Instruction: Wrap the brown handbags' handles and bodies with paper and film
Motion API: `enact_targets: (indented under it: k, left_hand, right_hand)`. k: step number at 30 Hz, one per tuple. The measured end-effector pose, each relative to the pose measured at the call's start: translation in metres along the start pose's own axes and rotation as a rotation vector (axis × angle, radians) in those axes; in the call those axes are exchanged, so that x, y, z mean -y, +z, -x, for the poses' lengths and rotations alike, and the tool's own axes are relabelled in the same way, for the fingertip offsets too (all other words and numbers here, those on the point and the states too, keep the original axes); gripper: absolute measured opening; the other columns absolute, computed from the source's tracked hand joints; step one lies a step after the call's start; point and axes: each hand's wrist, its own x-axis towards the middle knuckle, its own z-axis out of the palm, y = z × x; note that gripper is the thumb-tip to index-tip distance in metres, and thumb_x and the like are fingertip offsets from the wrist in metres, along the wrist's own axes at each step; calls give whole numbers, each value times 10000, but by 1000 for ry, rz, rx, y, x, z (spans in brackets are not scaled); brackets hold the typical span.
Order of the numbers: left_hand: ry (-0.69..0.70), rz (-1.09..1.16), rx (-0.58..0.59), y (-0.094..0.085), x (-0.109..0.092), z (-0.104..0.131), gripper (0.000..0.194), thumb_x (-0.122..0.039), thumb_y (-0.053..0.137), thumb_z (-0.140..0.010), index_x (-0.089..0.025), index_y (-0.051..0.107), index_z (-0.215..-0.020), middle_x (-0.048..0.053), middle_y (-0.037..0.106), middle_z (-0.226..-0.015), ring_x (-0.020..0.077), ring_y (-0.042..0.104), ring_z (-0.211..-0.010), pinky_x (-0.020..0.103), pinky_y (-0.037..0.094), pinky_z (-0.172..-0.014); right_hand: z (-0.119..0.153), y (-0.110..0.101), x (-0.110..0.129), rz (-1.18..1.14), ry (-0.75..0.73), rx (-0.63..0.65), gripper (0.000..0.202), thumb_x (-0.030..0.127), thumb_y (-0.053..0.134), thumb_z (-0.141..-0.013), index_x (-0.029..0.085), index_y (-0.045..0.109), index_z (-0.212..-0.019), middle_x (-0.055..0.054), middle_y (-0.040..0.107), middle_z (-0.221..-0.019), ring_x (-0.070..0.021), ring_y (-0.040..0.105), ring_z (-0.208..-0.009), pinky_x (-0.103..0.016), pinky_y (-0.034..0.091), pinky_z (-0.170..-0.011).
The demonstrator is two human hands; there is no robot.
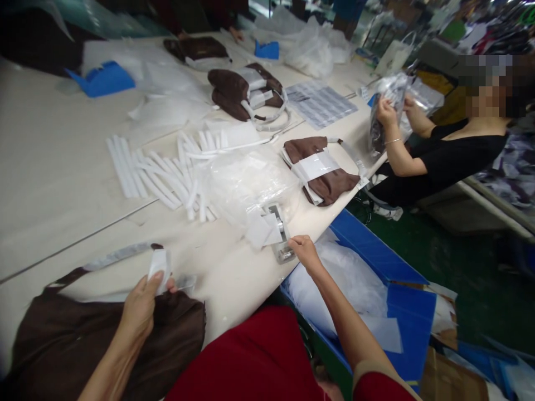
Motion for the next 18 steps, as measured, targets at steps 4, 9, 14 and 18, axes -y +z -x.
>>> enact_targets:
  k: [4, 9, 14, 18]
  left_hand:
    - [-51, 53, 75, -3, 6, -1, 532, -699, 657, -662, -187, 591, -789, -18, 585, -593, 182, 571, -561, 288, 482, -516]
    - [-61, 76, 108, -5, 9, -1, 504, -660, 668, -673, -183, 590, -817, -22, 582, -611, 176, 575, -556, 280, 481, -505]
    - [-62, 80, 126, -5, 5, 1, 460, -625, 673, -683, -191, 588, -806, -22, 581, -607, 175, 566, -556, 277, 469, -498]
    - [-90, 111, 143, -4, 0, 1, 457, -617, 709, -649, -197, 587, -785, -19, 581, -601, 175, 549, -551, 277, 452, -487]
  right_hand:
    - [0, 16, -4, -168, 98, 112, 281, 441, 708, -579, 180, 631, -512, -9, 585, -586, -181, 539, -678, -331, 451, -709]
    - [3, 17, 1, -237, 133, 101, 223, 372, 720, -560, 166, 640, -533, 8, 577, -537, -138, 494, -582, -293, 418, -631]
    - [39, 0, 10, -288, 102, -48, 194, 354, 729, -585, 180, 644, -583, -5, 634, -659, -159, 551, -704, -284, 430, -693]
    - [75, -3, 7, -352, 235, 0, 270, 439, 695, -643, 184, 605, -648, -24, 649, -662, -144, 535, -611, -261, 378, -557]
